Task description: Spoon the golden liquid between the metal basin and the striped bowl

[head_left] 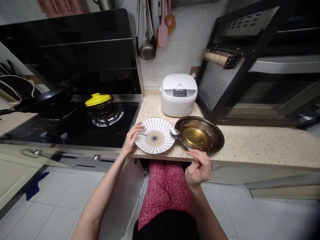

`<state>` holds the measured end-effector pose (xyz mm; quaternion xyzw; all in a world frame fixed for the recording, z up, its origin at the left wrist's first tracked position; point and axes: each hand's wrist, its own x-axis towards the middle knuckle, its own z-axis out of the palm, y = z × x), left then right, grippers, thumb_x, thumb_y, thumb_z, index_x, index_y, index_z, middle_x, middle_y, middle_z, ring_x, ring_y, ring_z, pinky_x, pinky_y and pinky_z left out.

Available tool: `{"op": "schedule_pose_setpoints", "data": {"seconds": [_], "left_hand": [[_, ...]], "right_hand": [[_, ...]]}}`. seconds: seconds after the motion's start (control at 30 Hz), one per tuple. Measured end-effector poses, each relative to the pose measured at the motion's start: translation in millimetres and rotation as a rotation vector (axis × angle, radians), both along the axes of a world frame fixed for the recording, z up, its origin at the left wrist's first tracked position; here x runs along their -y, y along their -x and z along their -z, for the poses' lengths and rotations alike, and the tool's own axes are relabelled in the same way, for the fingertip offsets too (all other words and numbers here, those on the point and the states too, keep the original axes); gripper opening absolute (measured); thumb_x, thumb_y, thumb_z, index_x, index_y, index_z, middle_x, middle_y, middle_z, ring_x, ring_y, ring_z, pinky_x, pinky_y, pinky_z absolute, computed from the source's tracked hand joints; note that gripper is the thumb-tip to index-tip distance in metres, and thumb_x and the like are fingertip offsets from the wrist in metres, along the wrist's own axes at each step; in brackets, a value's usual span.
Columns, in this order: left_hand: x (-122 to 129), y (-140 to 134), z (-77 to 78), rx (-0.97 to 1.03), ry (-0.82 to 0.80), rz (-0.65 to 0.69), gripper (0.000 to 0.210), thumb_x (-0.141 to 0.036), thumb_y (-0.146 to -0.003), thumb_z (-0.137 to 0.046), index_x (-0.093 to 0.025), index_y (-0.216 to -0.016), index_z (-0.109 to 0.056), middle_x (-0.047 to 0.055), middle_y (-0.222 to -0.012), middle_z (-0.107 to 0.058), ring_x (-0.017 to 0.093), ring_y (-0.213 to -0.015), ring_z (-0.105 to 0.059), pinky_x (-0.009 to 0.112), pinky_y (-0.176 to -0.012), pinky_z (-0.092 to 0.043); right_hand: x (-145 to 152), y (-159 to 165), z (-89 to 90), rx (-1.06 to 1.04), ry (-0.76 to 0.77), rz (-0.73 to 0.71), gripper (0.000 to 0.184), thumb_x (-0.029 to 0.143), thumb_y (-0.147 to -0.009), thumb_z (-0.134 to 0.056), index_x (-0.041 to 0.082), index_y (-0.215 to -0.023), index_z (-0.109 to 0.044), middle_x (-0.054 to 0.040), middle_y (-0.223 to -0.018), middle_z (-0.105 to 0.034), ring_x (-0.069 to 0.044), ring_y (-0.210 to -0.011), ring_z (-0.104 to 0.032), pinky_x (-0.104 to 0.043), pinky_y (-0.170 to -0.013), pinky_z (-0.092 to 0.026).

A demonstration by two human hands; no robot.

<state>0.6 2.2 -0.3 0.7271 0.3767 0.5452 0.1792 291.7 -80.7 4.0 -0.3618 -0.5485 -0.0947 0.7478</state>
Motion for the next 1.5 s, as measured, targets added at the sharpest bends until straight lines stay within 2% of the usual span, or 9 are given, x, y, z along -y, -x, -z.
{"op": "schedule_pose_setpoints", "data": {"seconds": [0.2, 0.4, 0.7, 1.13, 1.5], "left_hand": [[0, 0, 0.6, 0.004, 0.001, 0.002, 0.042, -0.047, -0.106, -0.046, -0.021, -0.100, -0.078, 0.012, -0.125, -0.074, 0.035, -0.146, -0.053, 0.062, -0.125, -0.037], [-1, 1, 2.0, 0.012, -0.009, 0.017, 0.040, -0.045, -0.107, -0.046, -0.020, -0.101, -0.078, 0.012, -0.125, -0.074, 0.034, -0.146, -0.053, 0.061, -0.125, -0.036], [0, 0, 0.1, 0.013, 0.003, 0.019, 0.040, -0.044, -0.107, -0.047, -0.020, -0.102, -0.079, 0.012, -0.125, -0.074, 0.035, -0.147, -0.052, 0.060, -0.126, -0.036], [0, 0, 0.1, 0.017, -0.001, 0.021, 0.040, -0.044, -0.107, -0.047, -0.020, -0.102, -0.079, 0.012, -0.124, -0.074, 0.035, -0.146, -0.053, 0.060, -0.126, -0.036], [-1, 1, 2.2, 0.014, -0.017, 0.038, 0.038, -0.041, -0.107, -0.047, -0.020, -0.102, -0.078, 0.012, -0.125, -0.073, 0.034, -0.146, -0.052, 0.060, -0.126, -0.036]], "right_hand": [[6, 15, 1.7, 0.032, 0.139, -0.173, 0.022, 0.010, -0.101, -0.053, 0.023, -0.097, -0.070, -0.0024, -0.089, -0.076, -0.019, -0.084, -0.076, -0.037, -0.079, -0.061], [8, 33, 1.4, 0.072, 0.215, -0.295, 0.024, 0.006, -0.101, -0.051, 0.022, -0.097, -0.068, -0.0022, -0.086, -0.075, -0.017, -0.082, -0.073, -0.033, -0.076, -0.061], [5, 42, 4.6, 0.042, 0.259, -0.341, 0.024, 0.004, -0.100, -0.051, 0.021, -0.094, -0.067, -0.0015, -0.085, -0.072, -0.014, -0.080, -0.070, -0.027, -0.073, -0.059], [3, 45, 9.1, -0.032, 0.336, -0.374, 0.024, 0.009, -0.102, -0.050, 0.022, -0.095, -0.069, -0.0024, -0.088, -0.073, -0.014, -0.077, -0.070, -0.028, -0.069, -0.059], [2, 45, 15.9, -0.094, 0.361, -0.398, 0.024, 0.016, -0.104, -0.049, 0.021, -0.090, -0.067, -0.0030, -0.086, -0.073, -0.016, -0.081, -0.071, -0.031, -0.073, -0.060]]}}
